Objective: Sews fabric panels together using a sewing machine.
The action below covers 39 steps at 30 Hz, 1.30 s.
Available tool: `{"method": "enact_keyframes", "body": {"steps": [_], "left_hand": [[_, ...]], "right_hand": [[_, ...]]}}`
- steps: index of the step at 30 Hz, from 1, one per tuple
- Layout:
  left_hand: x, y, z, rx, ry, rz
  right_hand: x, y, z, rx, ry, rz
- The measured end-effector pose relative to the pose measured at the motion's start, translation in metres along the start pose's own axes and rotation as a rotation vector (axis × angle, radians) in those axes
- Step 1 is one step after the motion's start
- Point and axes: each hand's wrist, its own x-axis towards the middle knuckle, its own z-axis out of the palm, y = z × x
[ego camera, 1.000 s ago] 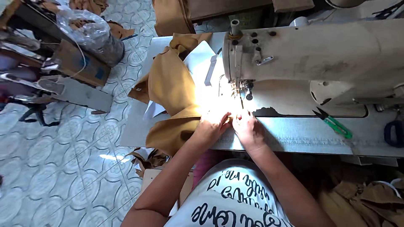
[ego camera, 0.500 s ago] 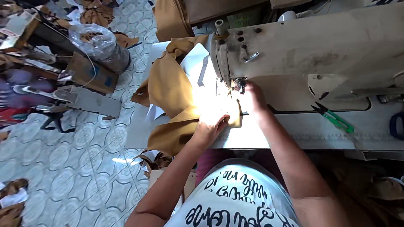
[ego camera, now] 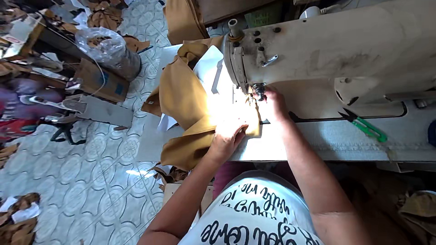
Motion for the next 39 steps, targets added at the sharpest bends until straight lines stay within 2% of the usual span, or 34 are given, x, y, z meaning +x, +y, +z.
{"method": "enact_keyframes", "body": {"steps": [12, 22, 26, 30, 32, 36, 39], "left_hand": [[0.000, 0.000, 0.001, 0.003, 0.032, 0.017], [-0.001, 0.000, 0.003, 0.003, 0.024, -0.024], [-0.001, 0.001, 0.003, 0.011, 0.031, -0.030], [-0.004, 0.002, 0.002, 0.012, 0.033, -0.039], [-0.003, 0.004, 0.000, 0.010, 0.025, -0.052], [-0.002, 0.007, -0.009, -0.087, 0.002, -0.109], [-0.003, 0.005, -0.017, -0.096, -0.072, -0.103]], "right_hand": [[-0.005, -0.004, -0.004, 0.070, -0.124, 0.160], [-0.008, -0.002, 0.006, -0.051, -0.136, 0.211], [-0.012, -0.002, 0.009, -0.035, -0.134, 0.168], [-0.040, -0.033, -0.002, -0.163, -0.054, 0.078], [-0.057, -0.050, -0.004, -0.220, -0.006, 0.105], [-0.082, -0.062, 0.006, -0.262, -0.095, 0.272], [-0.086, -0.060, 0.002, -0.344, -0.141, 0.257]]}}
